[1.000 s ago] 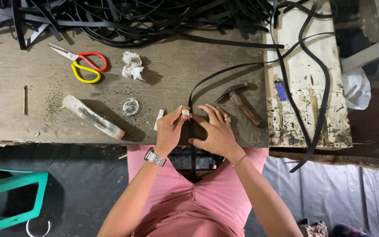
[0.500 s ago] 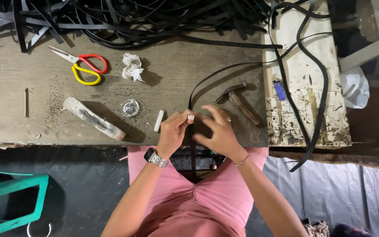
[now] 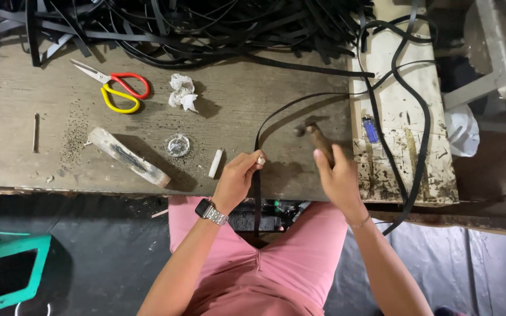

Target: Punching a series of holes into a leather strap using a hammer and a manual punch tool.

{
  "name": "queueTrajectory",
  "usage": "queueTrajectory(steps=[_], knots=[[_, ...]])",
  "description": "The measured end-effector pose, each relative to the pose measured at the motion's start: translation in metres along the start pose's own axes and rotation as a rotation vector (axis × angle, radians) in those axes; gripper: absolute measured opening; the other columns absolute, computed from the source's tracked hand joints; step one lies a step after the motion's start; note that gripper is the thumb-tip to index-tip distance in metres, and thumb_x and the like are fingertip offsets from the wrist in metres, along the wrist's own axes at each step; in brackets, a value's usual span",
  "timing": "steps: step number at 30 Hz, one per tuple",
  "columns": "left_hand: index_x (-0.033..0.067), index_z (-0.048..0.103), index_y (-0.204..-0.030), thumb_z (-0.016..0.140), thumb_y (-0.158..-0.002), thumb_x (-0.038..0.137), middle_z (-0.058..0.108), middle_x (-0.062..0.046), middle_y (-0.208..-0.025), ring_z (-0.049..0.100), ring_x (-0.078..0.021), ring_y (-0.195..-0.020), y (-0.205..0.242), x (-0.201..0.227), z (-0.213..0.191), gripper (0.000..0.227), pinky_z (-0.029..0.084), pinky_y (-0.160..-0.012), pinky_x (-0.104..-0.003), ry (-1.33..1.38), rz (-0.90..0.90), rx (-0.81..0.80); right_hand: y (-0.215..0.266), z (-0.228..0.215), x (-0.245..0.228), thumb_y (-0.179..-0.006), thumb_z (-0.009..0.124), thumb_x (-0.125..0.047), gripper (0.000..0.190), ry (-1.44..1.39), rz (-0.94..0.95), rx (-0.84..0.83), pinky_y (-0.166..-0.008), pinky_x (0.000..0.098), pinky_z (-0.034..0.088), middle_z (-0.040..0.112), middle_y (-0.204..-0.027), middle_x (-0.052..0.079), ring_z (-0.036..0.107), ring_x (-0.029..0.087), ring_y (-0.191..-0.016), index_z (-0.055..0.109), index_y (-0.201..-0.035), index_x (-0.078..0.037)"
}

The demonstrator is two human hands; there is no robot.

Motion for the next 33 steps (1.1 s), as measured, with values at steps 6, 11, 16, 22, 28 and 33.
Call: queueTrajectory(steps=[6,11,16,22,28,33], knots=[[0.0032,0.073,-0.115,0.061,-0.096,-0.005,0.066,-0.012,-0.079,0.068,-0.0317,-0.075,0.002,-0.005,0.005,0.024,0.057,-0.073,-0.038,-0.077,-0.003,-0.068,0.039,-0.018,-0.076,-0.101,0.051,-0.058,0.042,0.007,-0.108,-0.062,-0.06,0.0428,0.053,0.064,-0.062,0.012,0.071,0.037,-0.064,0.057,-0.092,-0.017],[0.005,0.073,-0.115,0.06,-0.096,-0.004,0.064,-0.011,-0.079,0.067,-0.0307,-0.076,0.0,-0.003,0.006,0.025,0.055,-0.073,-0.036,-0.119,-0.005,-0.087,0.036,-0.029,-0.124,-0.101,0.056,-0.05,0.039,0.115,-0.239,-0.151,-0.054,0.0419,0.055,0.061,-0.058,0.015,0.07,0.036,-0.058,0.063,-0.109,-0.013],[0.0051,0.072,-0.115,0.057,-0.099,-0.004,0.064,-0.01,-0.08,0.067,-0.0287,-0.076,0.002,-0.006,0.004,0.024,0.056,-0.075,-0.034,-0.086,-0.022,-0.078,0.038,-0.034,-0.096,-0.1,0.059,-0.045,0.03,-0.076,-0.21,-0.056,-0.05,0.0394,0.05,0.059,-0.056,0.012,0.067,0.034,-0.054,0.061,-0.098,-0.015],[0.0066,0.073,-0.11,0.062,-0.097,-0.002,0.065,-0.009,-0.079,0.068,-0.0296,-0.076,0.009,-0.021,0.011,0.019,0.056,-0.072,-0.035,-0.13,-0.026,-0.107,0.046,-0.02,-0.131,-0.104,0.054,-0.041,0.032,0.269,-0.392,-0.109,-0.047,0.0354,0.052,0.053,-0.053,0.01,0.066,0.031,-0.05,0.058,-0.105,-0.009],[0.002,0.072,-0.115,0.063,-0.095,-0.005,0.067,-0.014,-0.081,0.07,-0.0327,-0.077,-0.002,-0.001,0.003,0.024,0.057,-0.072,-0.037,-0.057,-0.038,-0.069,0.019,0.0,-0.056,-0.102,0.056,-0.051,0.043,0.055,-0.085,-0.019,-0.073,0.0593,0.051,0.07,-0.084,0.025,0.07,0.047,-0.082,0.063,-0.119,-0.013],[-0.0005,0.073,-0.118,0.064,-0.093,-0.009,0.069,-0.015,-0.083,0.071,-0.0309,-0.077,-0.001,-0.004,-0.001,0.028,0.059,-0.074,-0.035,-0.009,-0.034,-0.027,-0.004,0.007,-0.015,-0.097,0.069,-0.032,0.031,0.566,-0.192,0.281,-0.069,0.0386,0.057,0.071,-0.093,0.01,0.069,0.027,-0.087,0.069,-0.12,-0.01]])
Point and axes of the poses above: each hand's wrist, its own y-axis away from the middle knuckle, its own z-axis out of the palm, x = y × z, the point moved 9 cm from there along -y, towards the middle knuckle
